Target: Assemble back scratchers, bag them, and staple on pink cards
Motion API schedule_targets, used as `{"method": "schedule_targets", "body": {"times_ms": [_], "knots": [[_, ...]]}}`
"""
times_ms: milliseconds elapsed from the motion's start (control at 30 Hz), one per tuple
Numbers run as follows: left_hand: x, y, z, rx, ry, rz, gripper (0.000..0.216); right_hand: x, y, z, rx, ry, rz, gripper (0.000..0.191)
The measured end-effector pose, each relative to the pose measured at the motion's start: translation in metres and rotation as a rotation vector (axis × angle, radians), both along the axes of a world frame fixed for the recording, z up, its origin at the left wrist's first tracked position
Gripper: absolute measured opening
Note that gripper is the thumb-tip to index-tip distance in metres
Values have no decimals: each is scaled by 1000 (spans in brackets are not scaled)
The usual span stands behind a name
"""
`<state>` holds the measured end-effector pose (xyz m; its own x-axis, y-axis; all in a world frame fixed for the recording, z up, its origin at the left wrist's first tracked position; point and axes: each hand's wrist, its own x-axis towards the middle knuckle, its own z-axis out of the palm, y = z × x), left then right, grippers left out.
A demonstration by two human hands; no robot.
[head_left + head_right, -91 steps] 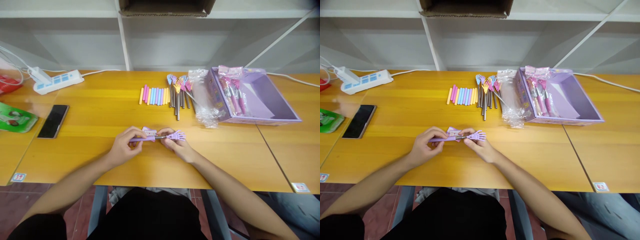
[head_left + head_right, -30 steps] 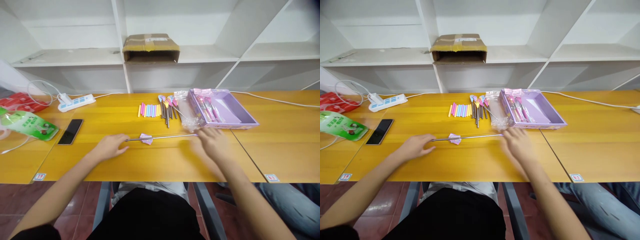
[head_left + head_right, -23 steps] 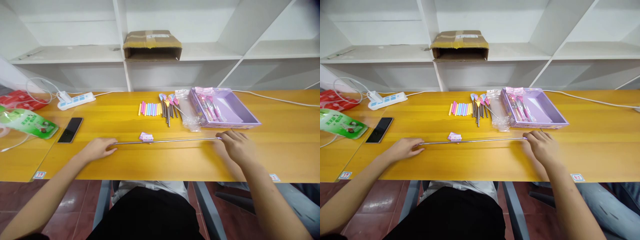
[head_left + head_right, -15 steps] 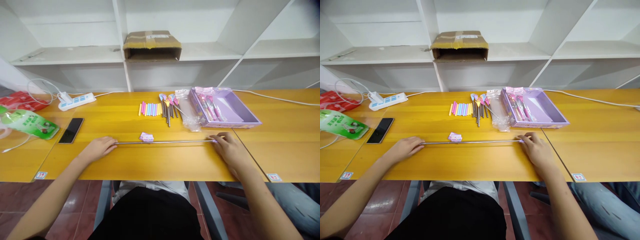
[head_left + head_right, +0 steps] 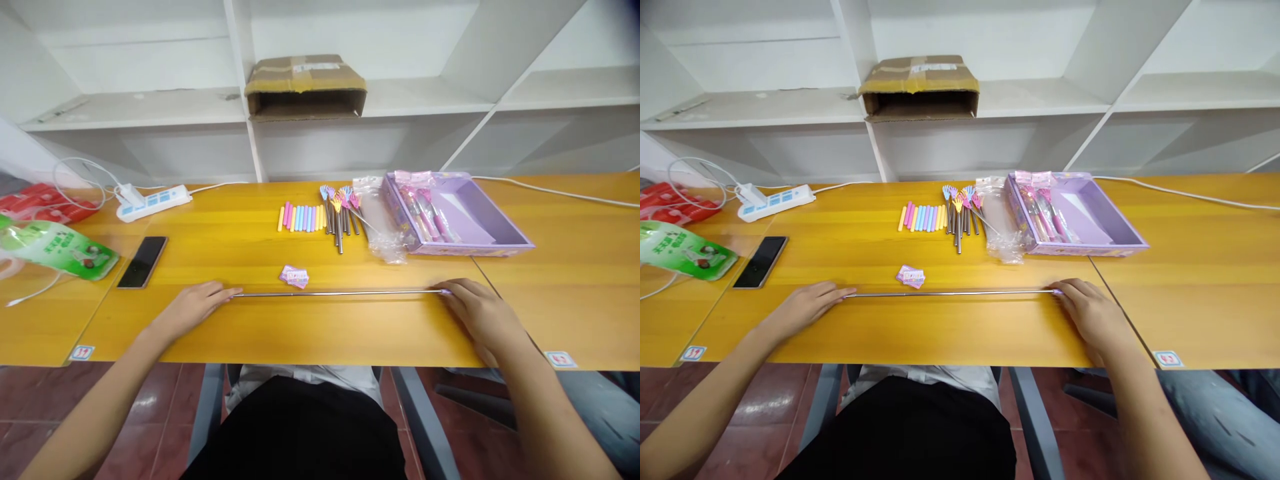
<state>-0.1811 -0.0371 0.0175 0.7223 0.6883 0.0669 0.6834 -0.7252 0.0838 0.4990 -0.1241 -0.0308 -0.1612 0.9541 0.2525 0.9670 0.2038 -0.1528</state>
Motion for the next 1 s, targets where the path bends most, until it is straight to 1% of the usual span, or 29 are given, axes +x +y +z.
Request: {"method": "schedule_targets", "body": {"times_ms": [133,233,333,433,500,567,633,733,800,867,933,1000], "knots": [[0,1,2,-11,-17,7,45,1,-4,3,41,-89,22,22],[-2,0,0,-9,-34,14,45,-1,-7,6,73,-122,38,22],[-4,-3,-4,24,-54,-18,45,-6,-7,8,80,-125,59,23],[-2,-8,-9,20,-81,-61,43,-16,-6,9,63,-107,98,25],[3,-12,-12,-1,-90,-76,42,-30,-4,10,62,-92,130,26],[15,-17,-14,-15,-92,-88,44,-50,-1,10,70,-78,190,25],[32,-25,-16,-21,-73,-100,47,-80,0,11,72,-62,277,24],[66,-40,-19,-21,-28,-117,53,-136,0,12,72,-41,435,20],[90,-50,-21,-35,3,-146,56,-173,-3,13,108,-61,513,17],[109,-59,-24,-40,5,-141,58,-204,-7,13,133,-108,477,18],[121,-67,-27,-54,-32,-120,56,-227,-13,14,150,-118,437,19],[128,-72,-31,-79,-64,-124,53,-243,-18,14,167,-98,473,18]]}}
